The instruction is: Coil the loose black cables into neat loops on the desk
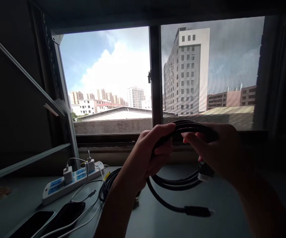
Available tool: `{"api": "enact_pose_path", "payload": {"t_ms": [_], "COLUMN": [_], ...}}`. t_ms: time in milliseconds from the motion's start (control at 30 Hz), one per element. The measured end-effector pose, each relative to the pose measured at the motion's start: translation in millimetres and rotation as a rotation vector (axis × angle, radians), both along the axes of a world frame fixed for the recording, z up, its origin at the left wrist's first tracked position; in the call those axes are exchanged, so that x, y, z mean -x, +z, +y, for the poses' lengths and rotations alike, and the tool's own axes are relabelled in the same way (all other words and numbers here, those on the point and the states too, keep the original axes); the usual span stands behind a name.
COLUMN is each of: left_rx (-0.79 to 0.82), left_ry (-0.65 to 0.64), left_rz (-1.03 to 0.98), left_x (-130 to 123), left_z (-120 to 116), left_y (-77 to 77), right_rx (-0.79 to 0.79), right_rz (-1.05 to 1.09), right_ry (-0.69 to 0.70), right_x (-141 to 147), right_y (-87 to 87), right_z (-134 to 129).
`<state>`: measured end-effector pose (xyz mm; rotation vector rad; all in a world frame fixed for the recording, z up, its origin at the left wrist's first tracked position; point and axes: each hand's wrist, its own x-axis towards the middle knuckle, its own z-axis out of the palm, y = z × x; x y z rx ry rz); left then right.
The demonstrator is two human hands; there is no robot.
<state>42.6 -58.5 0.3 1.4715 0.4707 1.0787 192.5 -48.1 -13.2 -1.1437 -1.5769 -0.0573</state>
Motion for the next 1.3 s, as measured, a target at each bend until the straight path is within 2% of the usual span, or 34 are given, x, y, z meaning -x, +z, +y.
{"api": "enact_pose_path", "payload": {"t_ms": [267,633,900,967,1100,1300], "left_rx": [-0.013,-0.021,0.031,0.047,0.054,-0.023], "left_ry": [-0.038,-0.017,-0.073,-0.088,-0.139,-0.173], "left_rz": [-0.035,-0.017,0.006,0.013,0.005,-0.002], "left_x": [-1.5,-3.1,-11.0,-15.6,-21.2,-10.8], "left_z": [3.3,6.4,18.0,22.2,23.2,17.0], "left_y": [-2.0,-3.1,-10.2,-14.2,-16.8,-8.7], "right_rx": [0.043,0.065,0.223,0.181,-0.024,0.030], "right_rz": [0.008,-0.013,-0.074,-0.105,-0.108,-0.065], "right_ry": [-0.084,-0.153,-0.298,-0.363,-0.430,-0.358], "right_x": [-0.1,0.1,-2.7,-4.2,-9.2,-5.8], "right_y": [0.6,1.2,3.1,3.2,2.8,1.8], "right_z": [-1.5,0.0,-0.7,-0.3,-0.8,-3.4]}}
